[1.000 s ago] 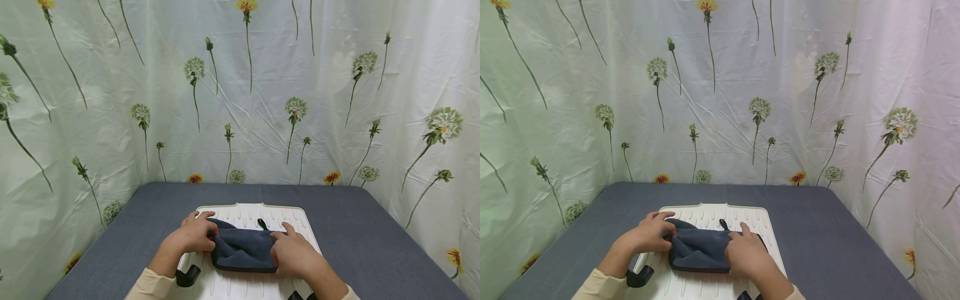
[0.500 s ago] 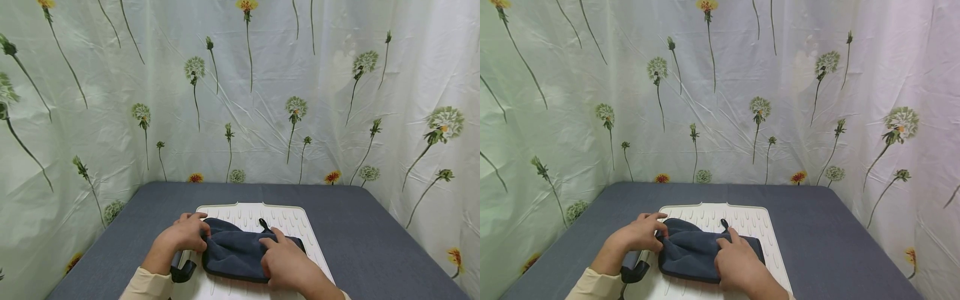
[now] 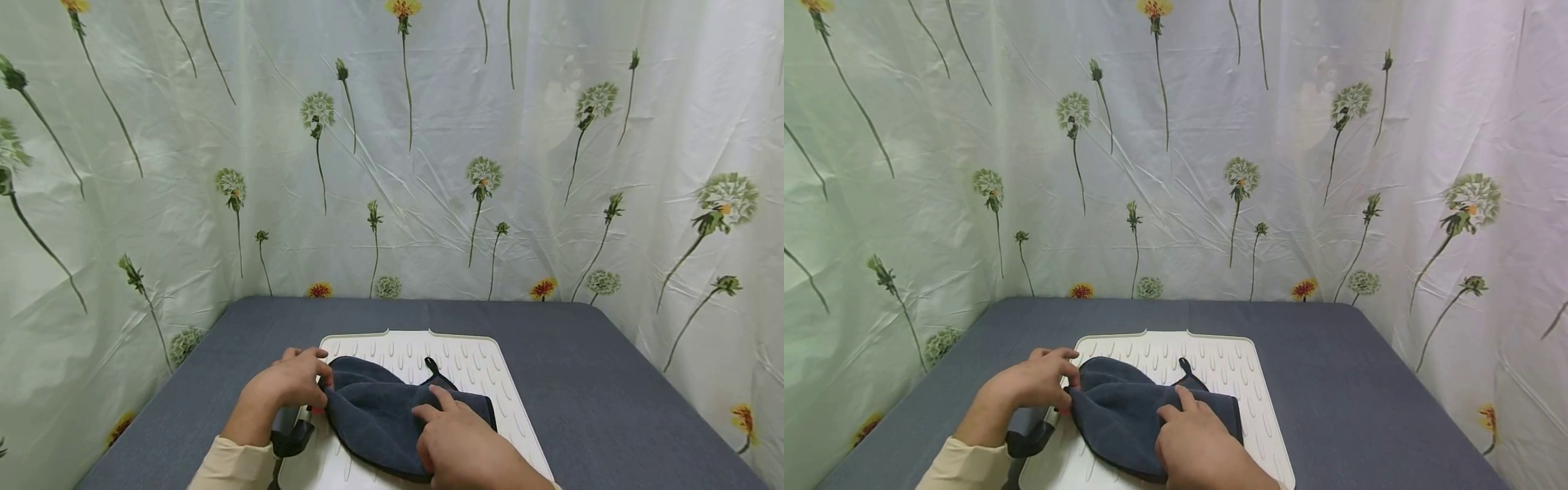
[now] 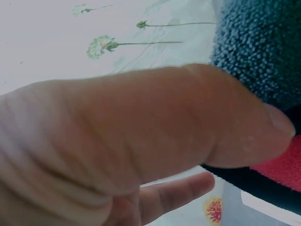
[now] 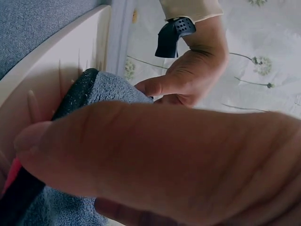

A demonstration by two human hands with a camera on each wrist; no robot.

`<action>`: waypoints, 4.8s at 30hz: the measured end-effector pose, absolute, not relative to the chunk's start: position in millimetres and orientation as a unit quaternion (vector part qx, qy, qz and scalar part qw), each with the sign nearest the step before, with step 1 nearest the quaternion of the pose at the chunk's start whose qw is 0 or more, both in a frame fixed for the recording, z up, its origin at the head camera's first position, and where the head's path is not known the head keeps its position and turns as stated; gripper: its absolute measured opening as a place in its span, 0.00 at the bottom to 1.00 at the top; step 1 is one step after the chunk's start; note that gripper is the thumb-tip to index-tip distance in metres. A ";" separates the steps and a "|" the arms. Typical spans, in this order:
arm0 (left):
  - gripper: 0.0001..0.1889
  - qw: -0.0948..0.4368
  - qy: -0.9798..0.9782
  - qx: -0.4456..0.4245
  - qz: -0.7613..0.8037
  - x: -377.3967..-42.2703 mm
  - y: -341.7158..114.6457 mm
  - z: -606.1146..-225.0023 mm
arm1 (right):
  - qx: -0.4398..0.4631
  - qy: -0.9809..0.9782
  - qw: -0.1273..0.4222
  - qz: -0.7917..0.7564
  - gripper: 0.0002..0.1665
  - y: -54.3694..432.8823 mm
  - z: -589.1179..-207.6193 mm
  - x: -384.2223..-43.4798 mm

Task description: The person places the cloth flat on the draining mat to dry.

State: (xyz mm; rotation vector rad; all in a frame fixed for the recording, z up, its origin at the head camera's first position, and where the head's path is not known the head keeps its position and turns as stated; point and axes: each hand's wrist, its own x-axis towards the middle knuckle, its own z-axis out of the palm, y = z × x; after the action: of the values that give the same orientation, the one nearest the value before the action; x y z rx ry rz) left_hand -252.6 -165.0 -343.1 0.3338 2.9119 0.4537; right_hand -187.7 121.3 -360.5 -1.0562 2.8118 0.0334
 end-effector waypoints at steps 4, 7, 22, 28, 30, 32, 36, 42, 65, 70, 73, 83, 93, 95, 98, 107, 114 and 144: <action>0.12 0.100 0.976 0.113 0.158 -252.4 -166.4 -342.0 | -0.353 0.933 0.075 0.020 0.13 120.5 -361.9 -188.5; 0.12 0.108 0.974 0.115 0.162 -252.3 -167.2 -341.9 | -0.349 0.934 0.076 0.019 0.13 120.7 -363.0 -189.2; 0.09 0.133 0.965 0.147 0.171 -252.6 -175.4 -339.3 | -0.358 0.933 0.017 -0.014 0.16 127.2 -364.5 -192.8; 0.14 0.131 0.957 0.151 0.211 -258.7 -178.1 -339.6 | -0.343 0.932 0.024 -0.114 0.11 149.4 -355.6 -215.9; 0.15 0.104 0.961 0.143 0.214 -263.0 -178.0 -343.1 | -0.324 0.936 -0.011 -0.141 0.10 159.7 -356.5 -228.1; 0.15 0.074 0.964 0.130 0.222 -268.3 -178.1 -349.3 | -0.299 0.941 -0.048 -0.154 0.09 171.1 -360.6 -240.9; 0.15 0.013 0.961 0.122 0.250 -280.6 -178.5 -367.2 | -0.237 0.952 -0.088 -0.171 0.08 192.8 -375.4 -261.7; 0.23 -0.019 0.968 0.074 0.239 -291.4 -179.5 -386.3 | -0.204 0.956 -0.111 -0.179 0.07 208.2 -397.3 -279.3; 0.10 -0.006 0.982 0.023 0.189 -290.3 -175.6 -401.5 | -0.245 0.945 -0.040 -0.214 0.08 190.7 -413.2 -279.4; 0.09 -0.004 0.984 0.021 0.176 -290.2 -176.3 -403.2 | -0.251 0.944 -0.035 -0.210 0.11 190.3 -413.6 -278.2; 0.10 -0.003 0.985 0.014 0.172 -290.0 -176.5 -403.8 | -0.252 0.944 -0.024 -0.211 0.12 190.9 -413.3 -277.2; 0.08 0.017 0.988 -0.008 0.150 -289.7 -175.0 -400.6 | -0.242 0.948 0.016 -0.208 0.14 190.3 -408.6 -274.2; 0.08 0.007 0.989 -0.008 0.146 -290.8 -170.9 -404.4 | -0.245 0.942 0.019 -0.228 0.13 192.6 -409.9 -273.5; 0.08 0.004 0.989 -0.008 0.144 -291.3 -170.0 -405.0 | -0.251 0.942 0.012 -0.224 0.13 193.2 -410.4 -274.2; 0.09 0.001 0.990 -0.017 0.139 -291.9 -169.3 -405.8 | -0.257 0.941 0.007 -0.220 0.13 194.1 -410.8 -274.7; 0.06 -0.004 0.989 -0.026 0.147 -290.6 -169.7 -404.8 | -0.263 0.940 0.002 -0.217 0.13 194.8 -410.6 -275.4; 0.07 0.000 0.985 -0.015 0.173 -290.4 -170.1 -406.9 | -0.248 0.940 0.013 -0.232 0.13 195.0 -412.4 -274.4; 0.08 -0.049 0.976 -0.006 0.210 -295.2 -175.2 -411.0 | -0.193 0.949 -0.018 -0.248 0.11 196.1 -415.4 -280.3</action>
State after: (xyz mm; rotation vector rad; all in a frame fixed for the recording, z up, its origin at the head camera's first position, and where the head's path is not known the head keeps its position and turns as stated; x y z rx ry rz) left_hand -295.2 -175.2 -411.0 -0.0200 3.1667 0.6808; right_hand -280.3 196.1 -415.4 -0.6145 3.0166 -0.7898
